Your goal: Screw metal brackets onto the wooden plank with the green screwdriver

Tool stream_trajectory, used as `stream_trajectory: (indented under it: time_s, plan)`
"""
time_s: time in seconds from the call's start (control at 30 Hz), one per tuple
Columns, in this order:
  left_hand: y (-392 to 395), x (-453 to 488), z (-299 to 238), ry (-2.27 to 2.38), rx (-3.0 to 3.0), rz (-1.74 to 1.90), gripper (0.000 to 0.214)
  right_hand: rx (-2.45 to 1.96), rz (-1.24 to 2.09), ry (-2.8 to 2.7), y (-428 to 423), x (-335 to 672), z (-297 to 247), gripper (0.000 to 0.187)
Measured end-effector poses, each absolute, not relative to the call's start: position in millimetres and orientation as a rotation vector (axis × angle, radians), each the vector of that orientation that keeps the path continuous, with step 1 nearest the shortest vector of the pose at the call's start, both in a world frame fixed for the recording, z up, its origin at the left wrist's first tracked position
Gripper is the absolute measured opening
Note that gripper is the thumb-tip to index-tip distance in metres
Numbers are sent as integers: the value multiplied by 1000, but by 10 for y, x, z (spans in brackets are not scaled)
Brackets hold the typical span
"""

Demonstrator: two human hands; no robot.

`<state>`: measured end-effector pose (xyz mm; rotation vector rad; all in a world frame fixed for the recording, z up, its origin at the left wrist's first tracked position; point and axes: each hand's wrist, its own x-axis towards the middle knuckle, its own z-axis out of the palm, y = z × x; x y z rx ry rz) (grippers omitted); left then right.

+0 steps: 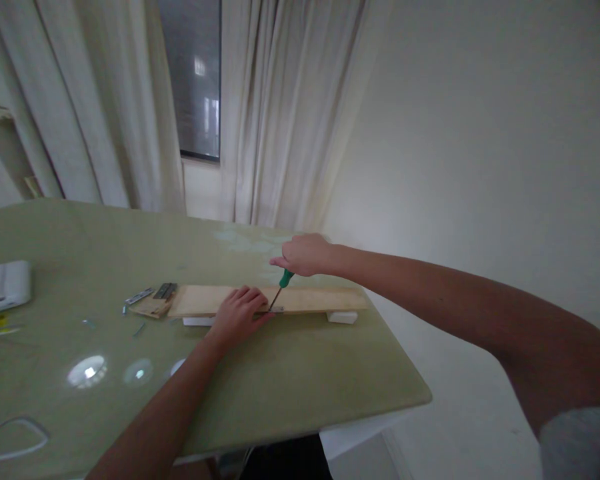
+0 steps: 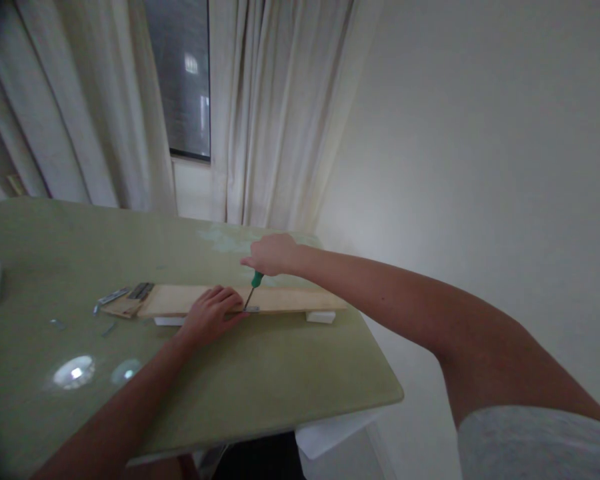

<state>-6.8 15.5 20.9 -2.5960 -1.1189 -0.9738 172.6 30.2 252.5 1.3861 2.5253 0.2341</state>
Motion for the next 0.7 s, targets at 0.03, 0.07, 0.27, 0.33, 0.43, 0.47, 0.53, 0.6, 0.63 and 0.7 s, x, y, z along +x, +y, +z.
stream_trajectory:
  time_s: [0.03, 0.07, 0.27, 0.33, 0.43, 0.47, 0.53, 0.6, 0.63, 0.7]
  plan:
    - [155, -69, 210, -1124, -2595, -978, 20, 1370, 245, 2556, 309, 1758, 2500, 47]
    - [156, -69, 210, -1126, -2595, -982, 20, 1289, 224, 2621, 311, 1790, 2482, 40]
    - [169, -59, 203, -1118, -2614, -997, 20, 1138, 83, 2812, 299, 1863, 2443, 40]
    - [173, -48, 191, -1093, -2624, -1008, 19, 1418, 166, 2659, 307, 1850, 2431, 59]
    - [182, -30, 161, -1068, -2638, -1074, 20, 1305, 205, 2673, 300, 1841, 2435, 59]
    - [187, -26, 151, -1069, -2648, -1097, 21, 1159, 173, 2751, 288, 1844, 2442, 49]
    - [195, -21, 138, -1093, -2668, -1138, 20, 872, 48, 2895, 263, 1854, 2460, 26]
    - [198, -19, 141, -1139, -2689, -1160, 18, 784, -58, 2942, 259, 1860, 2469, 27]
    - [196, -18, 147, -1160, -2697, -1165, 18, 860, -57, 2923, 269, 1860, 2466, 27]
    - [186, -15, 167, -1183, -2704, -1167, 17, 1167, 54, 2798, 305, 1852, 2450, 37]
